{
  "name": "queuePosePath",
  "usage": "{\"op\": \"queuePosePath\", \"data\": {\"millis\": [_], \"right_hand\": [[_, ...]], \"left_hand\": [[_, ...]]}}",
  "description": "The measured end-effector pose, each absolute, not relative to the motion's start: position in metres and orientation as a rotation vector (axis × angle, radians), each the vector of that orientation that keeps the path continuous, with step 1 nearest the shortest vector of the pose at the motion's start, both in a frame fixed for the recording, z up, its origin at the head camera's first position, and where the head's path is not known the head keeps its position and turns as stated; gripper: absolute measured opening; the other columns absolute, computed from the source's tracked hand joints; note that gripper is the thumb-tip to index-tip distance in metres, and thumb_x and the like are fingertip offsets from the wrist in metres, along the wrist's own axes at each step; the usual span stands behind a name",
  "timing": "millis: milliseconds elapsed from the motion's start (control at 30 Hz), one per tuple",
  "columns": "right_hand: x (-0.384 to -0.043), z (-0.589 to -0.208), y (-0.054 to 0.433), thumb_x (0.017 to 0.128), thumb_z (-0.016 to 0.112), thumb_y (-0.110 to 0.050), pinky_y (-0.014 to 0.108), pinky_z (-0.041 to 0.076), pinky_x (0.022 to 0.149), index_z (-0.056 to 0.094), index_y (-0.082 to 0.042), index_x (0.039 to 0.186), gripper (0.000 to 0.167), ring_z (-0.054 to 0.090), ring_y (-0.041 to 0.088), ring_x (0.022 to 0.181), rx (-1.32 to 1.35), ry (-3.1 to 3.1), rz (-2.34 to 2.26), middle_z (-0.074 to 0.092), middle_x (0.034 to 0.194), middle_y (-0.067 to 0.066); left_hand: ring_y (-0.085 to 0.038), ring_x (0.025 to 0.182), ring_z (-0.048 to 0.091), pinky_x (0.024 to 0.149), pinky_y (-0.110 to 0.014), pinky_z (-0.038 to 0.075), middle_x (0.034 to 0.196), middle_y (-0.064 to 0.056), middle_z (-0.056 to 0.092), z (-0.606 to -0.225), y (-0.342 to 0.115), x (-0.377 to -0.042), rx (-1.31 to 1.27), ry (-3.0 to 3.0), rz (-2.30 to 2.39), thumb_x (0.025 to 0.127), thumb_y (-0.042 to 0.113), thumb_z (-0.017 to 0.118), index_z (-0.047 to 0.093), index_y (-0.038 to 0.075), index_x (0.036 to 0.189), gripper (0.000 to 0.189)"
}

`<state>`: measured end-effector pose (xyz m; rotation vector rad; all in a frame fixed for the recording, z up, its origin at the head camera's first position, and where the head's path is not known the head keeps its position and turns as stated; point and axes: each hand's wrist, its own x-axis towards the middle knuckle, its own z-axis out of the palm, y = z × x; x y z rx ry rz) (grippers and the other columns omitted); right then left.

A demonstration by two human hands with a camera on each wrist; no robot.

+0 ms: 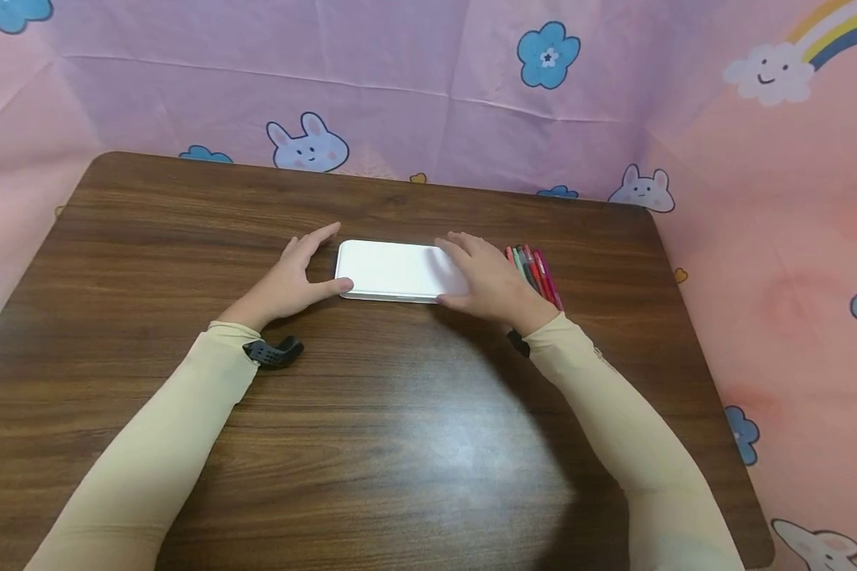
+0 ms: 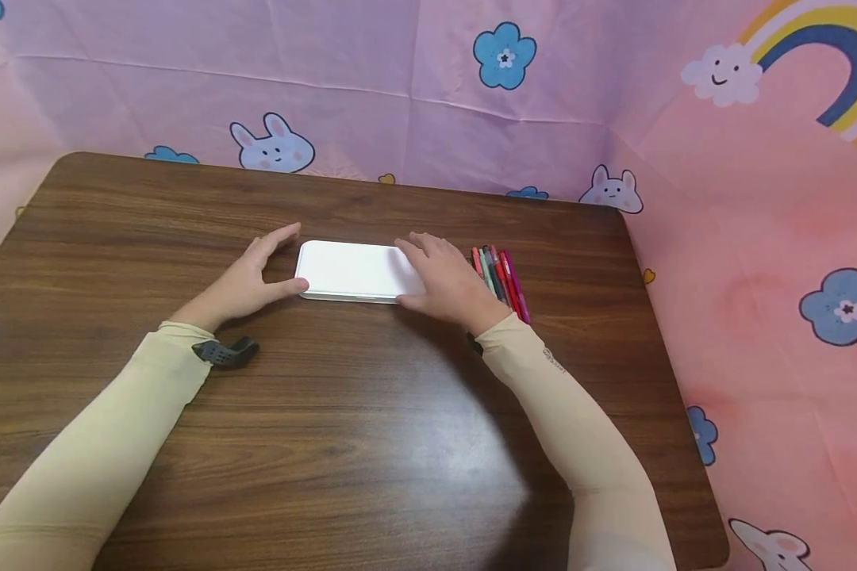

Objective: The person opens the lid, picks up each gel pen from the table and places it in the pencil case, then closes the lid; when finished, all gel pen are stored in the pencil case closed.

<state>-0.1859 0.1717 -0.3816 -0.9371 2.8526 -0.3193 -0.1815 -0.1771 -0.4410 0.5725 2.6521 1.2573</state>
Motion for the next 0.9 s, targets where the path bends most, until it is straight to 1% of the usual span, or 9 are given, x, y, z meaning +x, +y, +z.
{"op": "queuePosePath", "data": {"millis": [33,67,233,333,467,567,700,800,900], "right_hand": [[-0.187,-0.383,0.171,0.089,0.078,-0.047,0.048,0.03,0.125,0.037,-0.01,0.159,0.089,0.036,0.036,0.149,-0.953,2.843,-0.318,0.038,0.161,0.018],[-0.188,-0.384,0.17,0.089,0.079,-0.046,0.048,0.033,0.124,0.039,-0.01,0.158,0.087,0.038,0.035,0.148,-0.968,2.836,-0.316,0.039,0.16,0.018],[-0.19,-0.386,0.165,0.089,0.08,-0.043,0.046,0.05,0.109,0.051,-0.013,0.147,0.071,0.05,0.032,0.137,-1.025,2.809,-0.306,0.047,0.152,0.015],[-0.191,-0.384,0.161,0.09,0.079,-0.039,0.045,0.053,0.104,0.054,-0.013,0.141,0.063,0.052,0.032,0.134,-1.052,2.785,-0.283,0.048,0.15,0.015],[-0.192,-0.379,0.158,0.091,0.079,-0.035,0.044,0.052,0.106,0.055,-0.014,0.139,0.057,0.053,0.031,0.132,-1.06,2.754,-0.228,0.048,0.15,0.014],[-0.193,-0.375,0.156,0.091,0.08,-0.033,0.043,0.055,0.101,0.055,-0.017,0.14,0.057,0.057,0.029,0.126,-1.056,2.729,-0.197,0.05,0.147,0.014],[-0.194,-0.371,0.151,0.091,0.08,-0.03,0.042,0.06,0.091,0.052,-0.02,0.148,0.064,0.06,0.031,0.12,-1.084,2.698,-0.114,0.051,0.144,0.016],[-0.194,-0.371,0.149,0.091,0.08,-0.029,0.042,0.061,0.089,0.051,-0.02,0.152,0.069,0.06,0.033,0.118,-1.112,2.694,-0.031,0.05,0.143,0.019],[-0.194,-0.371,0.148,0.089,0.08,-0.029,0.042,0.061,0.088,0.052,-0.02,0.152,0.07,0.061,0.034,0.116,-1.123,2.703,0.012,0.051,0.143,0.021]], "left_hand": [[-0.032,0.158,0.018,0.128,-0.05,-0.009,0.17,-0.011,0.024,-0.442,-0.176,-0.182,0.587,2.658,1.236,0.091,0.053,0.075,0.018,0.019,0.167,0.1],[-0.033,0.158,0.018,0.128,-0.05,-0.011,0.17,-0.011,0.023,-0.442,-0.175,-0.182,0.599,2.663,1.212,0.09,0.053,0.076,0.017,0.019,0.167,0.103],[-0.035,0.156,0.021,0.127,-0.052,-0.012,0.171,-0.011,0.022,-0.447,-0.174,-0.184,0.646,2.712,1.09,0.082,0.054,0.084,0.014,0.019,0.167,0.115],[-0.035,0.155,0.025,0.127,-0.052,-0.01,0.17,-0.011,0.026,-0.449,-0.174,-0.184,0.658,2.74,1.043,0.079,0.053,0.087,0.016,0.021,0.167,0.117],[-0.036,0.154,0.029,0.127,-0.052,-0.01,0.168,-0.013,0.03,-0.451,-0.173,-0.183,0.667,2.762,1.0,0.081,0.053,0.086,0.021,0.021,0.166,0.112],[-0.036,0.153,0.031,0.128,-0.052,-0.008,0.166,-0.014,0.033,-0.453,-0.171,-0.182,0.676,2.786,0.978,0.082,0.053,0.085,0.025,0.02,0.165,0.108],[-0.035,0.151,0.034,0.128,-0.052,-0.006,0.164,-0.013,0.037,-0.455,-0.169,-0.182,0.679,2.811,0.983,0.081,0.052,0.086,0.03,0.016,0.163,0.105],[-0.036,0.15,0.036,0.128,-0.053,-0.005,0.163,-0.014,0.039,-0.455,-0.167,-0.182,0.674,2.821,0.981,0.08,0.053,0.087,0.033,0.013,0.161,0.105],[-0.038,0.149,0.035,0.128,-0.053,-0.005,0.162,-0.015,0.04,-0.452,-0.164,-0.181,0.661,2.825,0.98,0.08,0.055,0.086,0.033,0.011,0.161,0.107]]}}
